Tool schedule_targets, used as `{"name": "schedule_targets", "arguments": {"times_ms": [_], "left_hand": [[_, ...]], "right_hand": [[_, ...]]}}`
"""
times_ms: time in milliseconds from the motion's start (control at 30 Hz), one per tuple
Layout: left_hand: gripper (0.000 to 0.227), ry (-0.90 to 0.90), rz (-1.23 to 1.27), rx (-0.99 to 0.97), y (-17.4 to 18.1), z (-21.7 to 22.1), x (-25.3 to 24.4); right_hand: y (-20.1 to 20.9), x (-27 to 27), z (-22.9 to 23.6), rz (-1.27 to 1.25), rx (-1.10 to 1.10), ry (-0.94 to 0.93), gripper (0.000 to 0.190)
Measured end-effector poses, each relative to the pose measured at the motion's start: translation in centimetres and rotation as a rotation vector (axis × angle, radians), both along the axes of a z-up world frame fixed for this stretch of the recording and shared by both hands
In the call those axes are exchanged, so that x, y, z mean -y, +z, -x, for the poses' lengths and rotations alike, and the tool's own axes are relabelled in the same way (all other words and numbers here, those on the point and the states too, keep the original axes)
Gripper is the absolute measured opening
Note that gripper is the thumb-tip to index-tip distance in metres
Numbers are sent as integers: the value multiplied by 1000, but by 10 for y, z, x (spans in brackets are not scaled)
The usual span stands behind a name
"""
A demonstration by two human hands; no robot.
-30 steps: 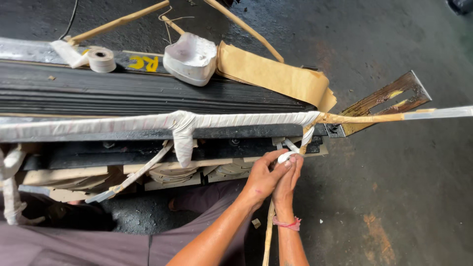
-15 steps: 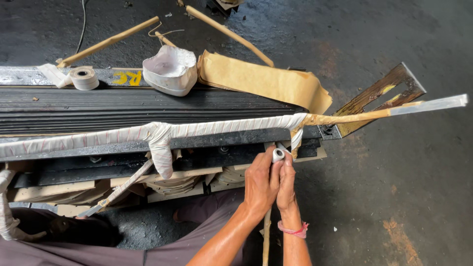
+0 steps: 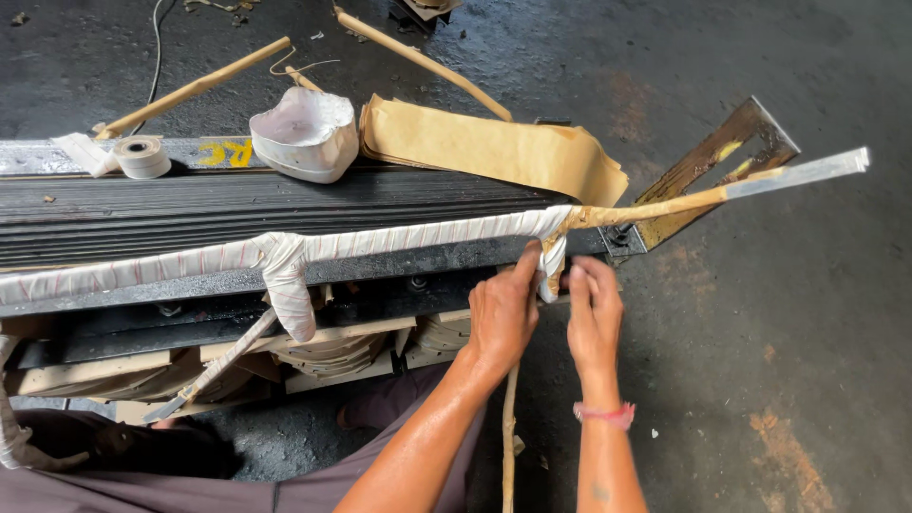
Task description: The person wraps a white insulating tape around a long wooden rod clamped to a workbench. They rotate the rod and apply the tape in overlapping layers along its length.
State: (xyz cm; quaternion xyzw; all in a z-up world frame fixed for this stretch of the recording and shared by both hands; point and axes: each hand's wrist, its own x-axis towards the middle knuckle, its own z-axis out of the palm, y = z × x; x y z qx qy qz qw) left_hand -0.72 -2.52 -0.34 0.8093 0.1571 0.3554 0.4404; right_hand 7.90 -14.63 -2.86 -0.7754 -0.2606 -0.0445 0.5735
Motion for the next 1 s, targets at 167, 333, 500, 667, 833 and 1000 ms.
{"name": "schedule_targets", "arguments": {"times_ms": [167, 333, 500, 667, 833, 1000], "left_hand": [[39, -54, 6, -64, 11, 0, -13], [26, -71, -57, -102, 13, -3, -16], [28, -32, -6, -86, 8, -5, -14], [20, 10, 84, -65, 1, -9, 0], [25, 127, 272, 134, -1, -13, 7], [18, -117, 333, 128, -6, -25, -3]], "right_hand": [[10, -12, -35, -94, -171, 265, 39], [20, -6, -38, 45, -459, 308, 43], [24, -9, -38, -56, -645, 352, 40], [29, -1, -54, 51, -649, 476, 42], [17, -10, -53, -85, -638, 412, 41], [10, -3, -48, -84, -630, 474, 48]]}}
